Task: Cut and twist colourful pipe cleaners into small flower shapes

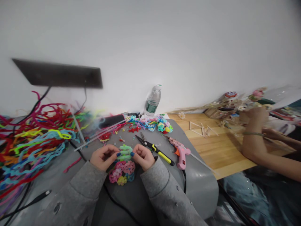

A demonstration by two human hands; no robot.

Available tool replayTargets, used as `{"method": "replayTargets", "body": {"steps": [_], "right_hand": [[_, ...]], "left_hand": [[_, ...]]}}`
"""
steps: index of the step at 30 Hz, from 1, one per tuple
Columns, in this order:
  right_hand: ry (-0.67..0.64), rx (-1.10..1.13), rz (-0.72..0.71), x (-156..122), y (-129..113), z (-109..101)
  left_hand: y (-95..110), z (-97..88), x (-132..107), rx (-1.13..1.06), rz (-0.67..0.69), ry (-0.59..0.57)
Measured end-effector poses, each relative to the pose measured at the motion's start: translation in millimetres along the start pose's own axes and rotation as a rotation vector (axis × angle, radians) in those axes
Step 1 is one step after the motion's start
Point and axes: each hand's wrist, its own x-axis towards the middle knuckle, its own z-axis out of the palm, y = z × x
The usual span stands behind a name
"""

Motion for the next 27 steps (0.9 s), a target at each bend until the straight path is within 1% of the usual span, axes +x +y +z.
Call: {"method": "replayTargets", "body": {"steps": [5,9,14,18,27], "right_hand": [[0.026,0.012,0.002,-2.0,-4.2,3.9],[0.028,0.015,0.004,-0.7,-1.4,2.0],[-0.017,0.004,0.011,1.1,1.8,-0.9],[0.026,0.013,0.01,-0.5,-0.7,1.4],[0.033,0.02,0.005,-1.5,-3.9,4.4]], "left_hand": [[-1.1,0.0,0.1,-0.001,-0.002,0.0],[-1.8,-0.9,0.7,0.033,0.007,-0.006],[-1.9,-1.2,0.9,0.031,0.013,-0.013],[-1.9,-0.3,0.6,-0.003,0.009,-0.009],[-2.0,0.2,0.0,-0.029,-0.015,-0.007]]}}
